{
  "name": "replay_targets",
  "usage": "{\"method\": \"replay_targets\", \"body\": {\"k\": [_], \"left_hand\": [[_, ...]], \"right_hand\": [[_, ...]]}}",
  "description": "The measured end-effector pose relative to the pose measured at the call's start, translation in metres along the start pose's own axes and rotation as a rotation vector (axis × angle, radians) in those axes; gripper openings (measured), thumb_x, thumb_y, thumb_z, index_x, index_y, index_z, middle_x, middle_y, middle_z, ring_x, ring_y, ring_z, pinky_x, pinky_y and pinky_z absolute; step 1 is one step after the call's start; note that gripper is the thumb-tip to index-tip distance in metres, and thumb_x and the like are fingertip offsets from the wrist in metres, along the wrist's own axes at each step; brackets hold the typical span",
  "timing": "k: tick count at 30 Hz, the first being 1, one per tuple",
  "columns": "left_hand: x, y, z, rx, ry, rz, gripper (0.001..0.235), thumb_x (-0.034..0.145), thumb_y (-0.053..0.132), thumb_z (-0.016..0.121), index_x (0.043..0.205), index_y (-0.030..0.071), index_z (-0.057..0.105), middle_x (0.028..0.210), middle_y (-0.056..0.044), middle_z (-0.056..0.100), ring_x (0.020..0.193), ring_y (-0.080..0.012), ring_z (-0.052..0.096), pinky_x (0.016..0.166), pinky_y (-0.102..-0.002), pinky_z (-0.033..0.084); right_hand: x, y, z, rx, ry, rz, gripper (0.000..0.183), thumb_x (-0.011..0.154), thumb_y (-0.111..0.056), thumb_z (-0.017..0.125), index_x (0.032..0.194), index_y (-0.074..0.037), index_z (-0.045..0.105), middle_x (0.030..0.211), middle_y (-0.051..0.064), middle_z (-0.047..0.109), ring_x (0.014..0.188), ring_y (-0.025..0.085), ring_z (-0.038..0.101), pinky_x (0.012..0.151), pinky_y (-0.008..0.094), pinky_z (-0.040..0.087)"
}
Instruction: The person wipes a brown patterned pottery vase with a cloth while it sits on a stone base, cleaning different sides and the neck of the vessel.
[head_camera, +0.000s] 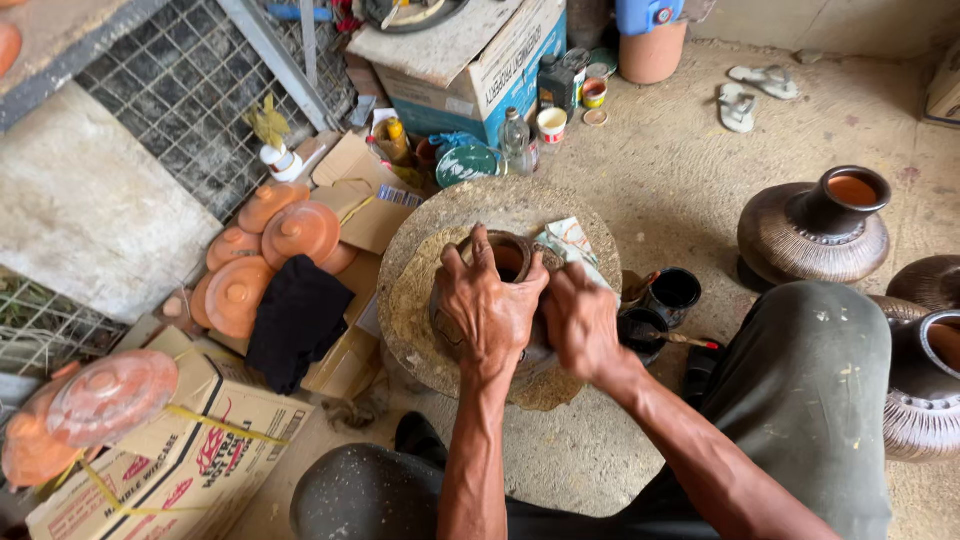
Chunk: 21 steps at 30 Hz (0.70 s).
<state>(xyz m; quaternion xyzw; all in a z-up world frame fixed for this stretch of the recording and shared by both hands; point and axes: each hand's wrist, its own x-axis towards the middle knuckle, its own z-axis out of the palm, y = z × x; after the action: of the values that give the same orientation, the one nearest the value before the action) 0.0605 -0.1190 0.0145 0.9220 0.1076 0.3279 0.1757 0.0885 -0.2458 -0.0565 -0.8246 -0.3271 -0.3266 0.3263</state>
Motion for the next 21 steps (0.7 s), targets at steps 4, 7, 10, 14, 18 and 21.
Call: {"method": "replay_targets", "body": {"k": [4,7,10,14,18,21], "left_hand": [[0.000,0.008,0.001,0.060,0.065,0.069,0.082,0.073,0.054,0.084,0.131,0.001,0.062,0.106,-0.027,0.059,0.087,-0.0395,0.064,0.067,-0.049,0.053],[-0.001,0.007,0.002,0.069,0.050,0.040,0.080,0.074,0.053,0.085,0.130,0.002,0.063,0.103,-0.025,0.060,0.086,-0.0401,0.064,0.067,-0.050,0.052],[-0.002,0.009,-0.001,0.055,0.054,0.041,0.077,0.074,0.050,0.086,0.130,0.002,0.063,0.101,-0.024,0.059,0.086,-0.0408,0.064,0.069,-0.051,0.053],[0.000,0.012,-0.001,0.041,0.078,0.037,0.075,0.073,0.048,0.087,0.127,0.002,0.063,0.101,-0.024,0.059,0.086,-0.0424,0.064,0.071,-0.053,0.053],[0.000,0.010,0.000,0.043,0.153,0.076,0.075,0.069,0.046,0.087,0.126,0.003,0.063,0.107,-0.024,0.060,0.088,-0.0425,0.064,0.071,-0.052,0.053],[0.000,0.008,-0.002,0.010,-0.007,0.008,0.074,0.076,0.047,0.086,0.130,0.004,0.061,0.104,-0.023,0.058,0.089,-0.0403,0.065,0.070,-0.051,0.054]], "right_hand": [[0.010,0.005,0.011,-0.014,-0.116,0.304,0.019,0.080,0.013,0.052,0.092,0.004,0.064,0.076,0.016,0.059,0.049,0.027,0.050,0.035,0.041,0.043],[-0.033,-0.030,-0.007,-0.003,0.024,-0.063,0.012,0.079,0.006,0.055,0.090,0.007,0.059,0.089,0.026,0.062,0.063,0.025,0.055,0.042,0.038,0.046],[-0.021,-0.014,-0.008,0.072,-0.042,0.055,0.002,0.080,0.003,0.059,0.082,0.001,0.058,0.077,0.016,0.056,0.062,0.027,0.054,0.044,0.041,0.048],[0.007,0.006,-0.002,0.155,-0.024,0.357,0.006,0.093,0.001,0.062,0.090,0.002,0.067,0.078,0.015,0.059,0.054,0.027,0.053,0.044,0.043,0.047],[-0.020,-0.013,-0.016,0.115,0.146,0.153,0.007,0.089,0.002,0.061,0.094,0.005,0.065,0.085,0.018,0.059,0.065,0.026,0.056,0.049,0.041,0.051],[-0.043,-0.013,-0.023,0.276,0.176,0.166,0.009,0.096,0.003,0.058,0.091,0.006,0.065,0.081,0.015,0.061,0.062,0.022,0.057,0.046,0.035,0.050]]}}
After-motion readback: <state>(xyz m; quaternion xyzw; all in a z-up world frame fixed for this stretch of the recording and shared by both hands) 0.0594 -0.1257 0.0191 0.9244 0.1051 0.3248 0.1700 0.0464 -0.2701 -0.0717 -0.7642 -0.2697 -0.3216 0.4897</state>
